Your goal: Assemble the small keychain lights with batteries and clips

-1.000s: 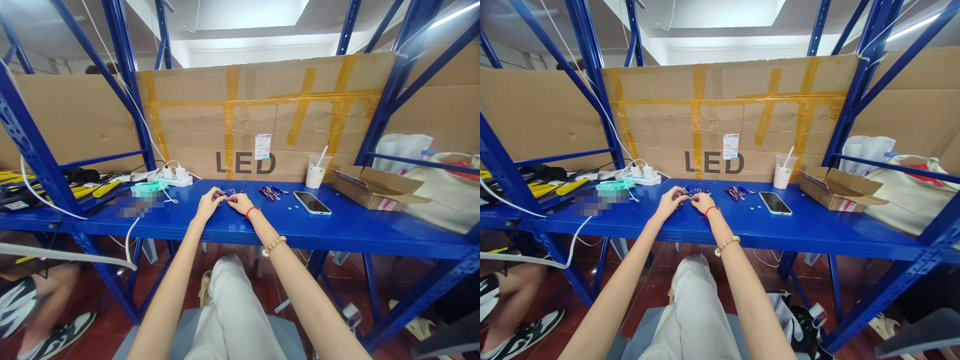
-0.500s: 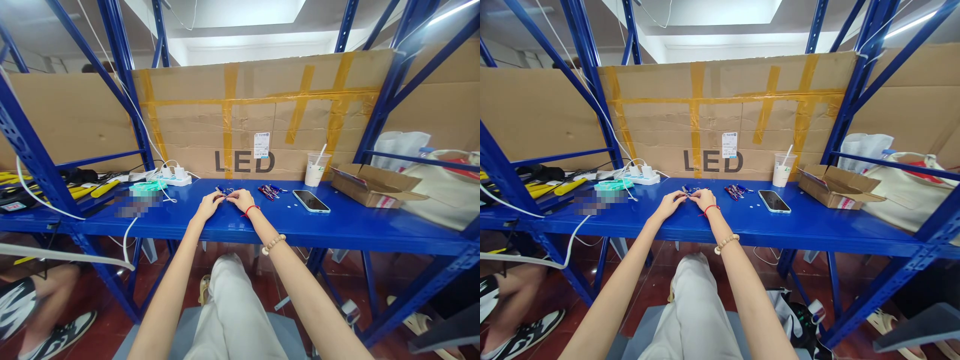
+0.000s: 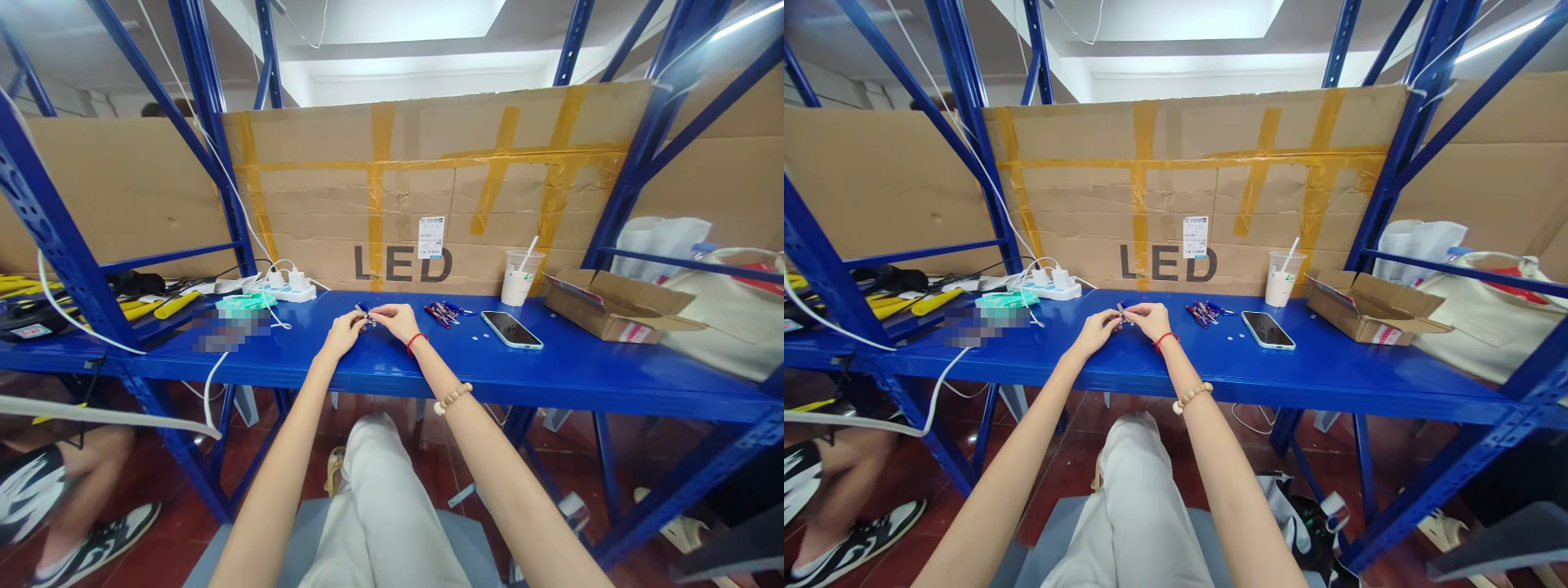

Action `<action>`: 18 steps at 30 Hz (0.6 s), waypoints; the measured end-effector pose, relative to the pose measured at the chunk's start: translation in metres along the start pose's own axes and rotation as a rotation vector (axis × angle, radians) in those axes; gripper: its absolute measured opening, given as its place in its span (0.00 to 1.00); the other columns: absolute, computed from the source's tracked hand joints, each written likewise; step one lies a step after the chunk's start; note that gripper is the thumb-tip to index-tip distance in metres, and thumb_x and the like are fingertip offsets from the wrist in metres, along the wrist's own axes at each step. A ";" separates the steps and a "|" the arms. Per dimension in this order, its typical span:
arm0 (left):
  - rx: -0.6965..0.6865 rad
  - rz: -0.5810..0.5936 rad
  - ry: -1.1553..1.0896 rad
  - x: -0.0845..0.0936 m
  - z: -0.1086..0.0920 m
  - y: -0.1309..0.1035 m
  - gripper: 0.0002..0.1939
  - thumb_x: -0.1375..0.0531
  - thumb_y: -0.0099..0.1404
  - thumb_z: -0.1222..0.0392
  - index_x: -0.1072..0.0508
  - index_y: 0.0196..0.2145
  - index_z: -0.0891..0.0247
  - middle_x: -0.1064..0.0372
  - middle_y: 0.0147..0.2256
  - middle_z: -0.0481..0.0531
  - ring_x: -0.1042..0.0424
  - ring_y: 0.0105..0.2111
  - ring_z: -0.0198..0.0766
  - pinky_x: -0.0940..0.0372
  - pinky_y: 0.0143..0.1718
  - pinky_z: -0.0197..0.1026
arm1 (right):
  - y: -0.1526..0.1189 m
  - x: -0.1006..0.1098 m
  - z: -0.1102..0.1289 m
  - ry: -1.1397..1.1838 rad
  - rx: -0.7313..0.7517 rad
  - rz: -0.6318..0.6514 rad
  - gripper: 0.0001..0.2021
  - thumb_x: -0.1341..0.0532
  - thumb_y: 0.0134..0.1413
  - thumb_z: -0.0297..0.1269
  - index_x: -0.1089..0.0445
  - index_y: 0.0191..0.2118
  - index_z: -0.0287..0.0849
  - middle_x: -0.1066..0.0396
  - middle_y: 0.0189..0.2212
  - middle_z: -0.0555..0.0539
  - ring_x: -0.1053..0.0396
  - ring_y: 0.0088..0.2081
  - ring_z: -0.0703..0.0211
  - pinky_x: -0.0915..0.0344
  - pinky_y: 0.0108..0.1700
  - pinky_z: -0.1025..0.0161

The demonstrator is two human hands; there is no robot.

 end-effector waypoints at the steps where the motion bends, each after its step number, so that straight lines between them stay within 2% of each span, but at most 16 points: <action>1: 0.004 -0.002 -0.007 0.000 0.000 0.000 0.09 0.46 0.59 0.59 0.28 0.34 0.62 0.27 0.25 0.50 0.28 0.27 0.38 0.34 0.34 0.39 | 0.000 0.000 0.001 0.006 0.008 0.000 0.08 0.35 0.42 0.35 0.24 0.30 0.38 0.23 0.30 0.44 0.26 0.33 0.56 0.29 0.38 0.63; 5: 0.011 -0.026 -0.045 0.002 -0.003 -0.001 0.07 0.46 0.59 0.59 0.30 0.33 0.62 0.27 0.25 0.49 0.28 0.26 0.37 0.34 0.33 0.38 | -0.001 0.002 0.004 0.006 0.022 -0.023 0.08 0.35 0.41 0.36 0.24 0.29 0.38 0.23 0.30 0.45 0.26 0.33 0.56 0.30 0.38 0.63; 9: 0.044 -0.125 -0.085 0.011 -0.005 -0.002 0.09 0.49 0.61 0.55 0.35 0.36 0.61 0.26 0.29 0.50 0.28 0.29 0.35 0.35 0.33 0.37 | -0.001 0.006 0.004 -0.014 0.004 -0.087 0.10 0.37 0.44 0.39 0.24 0.31 0.37 0.24 0.33 0.43 0.26 0.35 0.56 0.30 0.39 0.62; 11: 0.059 -0.178 -0.107 0.016 -0.006 -0.003 0.11 0.46 0.60 0.52 0.37 0.36 0.61 0.27 0.30 0.50 0.29 0.29 0.35 0.36 0.31 0.35 | -0.001 0.006 0.003 -0.029 -0.009 -0.094 0.11 0.37 0.44 0.39 0.24 0.31 0.37 0.24 0.32 0.43 0.26 0.34 0.56 0.30 0.38 0.63; 15: 0.015 -0.298 -0.030 0.024 -0.010 -0.004 0.13 0.39 0.53 0.52 0.36 0.28 0.62 0.32 0.26 0.46 0.32 0.28 0.33 0.39 0.31 0.34 | -0.001 0.003 -0.003 -0.085 -0.031 -0.074 0.08 0.36 0.41 0.37 0.24 0.29 0.38 0.24 0.29 0.44 0.26 0.32 0.57 0.30 0.37 0.63; 18: 0.054 -0.329 -0.009 0.026 -0.008 -0.004 0.11 0.41 0.55 0.53 0.37 0.29 0.62 0.37 0.21 0.44 0.36 0.24 0.32 0.40 0.29 0.34 | -0.001 0.001 -0.006 -0.132 -0.047 -0.058 0.06 0.36 0.40 0.36 0.24 0.27 0.40 0.24 0.28 0.46 0.27 0.31 0.57 0.31 0.37 0.63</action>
Point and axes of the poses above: each hand's wrist, its own y-axis towards the middle knuckle, its own x-axis out of the back of the hand, z = x × y, the point moved 5 cm from there along y, towards the middle knuckle
